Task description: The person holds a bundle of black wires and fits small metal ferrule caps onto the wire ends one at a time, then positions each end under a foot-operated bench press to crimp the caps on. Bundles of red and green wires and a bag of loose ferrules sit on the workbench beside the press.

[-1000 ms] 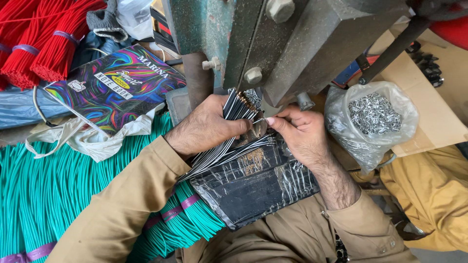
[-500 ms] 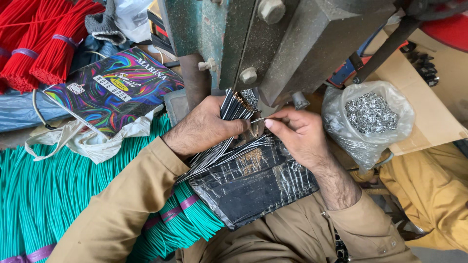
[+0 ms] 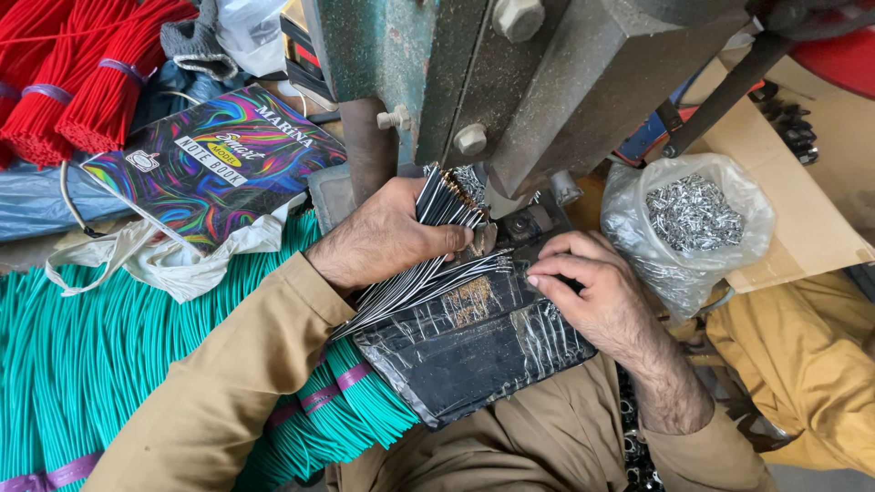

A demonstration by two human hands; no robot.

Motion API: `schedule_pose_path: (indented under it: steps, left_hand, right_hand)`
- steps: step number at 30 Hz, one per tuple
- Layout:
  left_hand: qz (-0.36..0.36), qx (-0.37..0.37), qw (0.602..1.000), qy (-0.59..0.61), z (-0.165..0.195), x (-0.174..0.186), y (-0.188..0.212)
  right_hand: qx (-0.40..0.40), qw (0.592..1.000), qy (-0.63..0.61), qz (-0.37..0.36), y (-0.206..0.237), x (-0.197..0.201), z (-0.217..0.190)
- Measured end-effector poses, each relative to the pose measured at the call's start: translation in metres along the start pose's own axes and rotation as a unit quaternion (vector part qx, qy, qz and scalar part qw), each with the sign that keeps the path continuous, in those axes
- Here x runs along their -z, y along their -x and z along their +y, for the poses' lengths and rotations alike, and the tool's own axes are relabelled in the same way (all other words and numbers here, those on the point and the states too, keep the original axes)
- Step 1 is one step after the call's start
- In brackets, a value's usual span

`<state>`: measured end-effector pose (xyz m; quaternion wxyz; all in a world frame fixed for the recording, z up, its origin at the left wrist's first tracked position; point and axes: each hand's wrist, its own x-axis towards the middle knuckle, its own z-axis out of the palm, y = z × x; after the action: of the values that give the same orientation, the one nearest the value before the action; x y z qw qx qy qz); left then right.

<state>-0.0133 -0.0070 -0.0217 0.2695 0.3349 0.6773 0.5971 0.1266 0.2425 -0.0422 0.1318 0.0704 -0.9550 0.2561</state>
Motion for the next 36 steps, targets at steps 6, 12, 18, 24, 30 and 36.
schedule_pose_path:
  steps: [6, 12, 18, 24, 30, 36]
  left_hand:
    - [-0.001, 0.024, 1.000, 0.011, 0.002, 0.000, 0.000]
    - [0.008, -0.002, 1.000, -0.007, 0.000, 0.000, 0.000]
    - [0.009, -0.003, 1.000, -0.013, -0.001, 0.000, -0.001]
    - [0.007, -0.015, 1.000, 0.012, -0.003, 0.000, -0.002]
    - [0.008, -0.005, 1.000, -0.002, -0.004, 0.001, -0.003]
    - [0.010, 0.002, 1.000, 0.004, -0.003, 0.000, -0.002]
  right_hand:
    - [-0.048, 0.993, -0.099, 0.046, -0.003, -0.008, 0.013]
    - [-0.071, 0.943, -0.309, 0.100, -0.024, -0.025, 0.016]
    - [-0.036, 0.918, -0.390, 0.064, -0.039, -0.039, 0.011]
    - [-0.047, 0.911, -0.405, 0.065, -0.047, -0.044, 0.018]
    - [-0.064, 0.937, -0.336, 0.065, -0.046, -0.044, 0.019]
    - [-0.080, 0.947, -0.302, 0.069, -0.048, -0.042, 0.023]
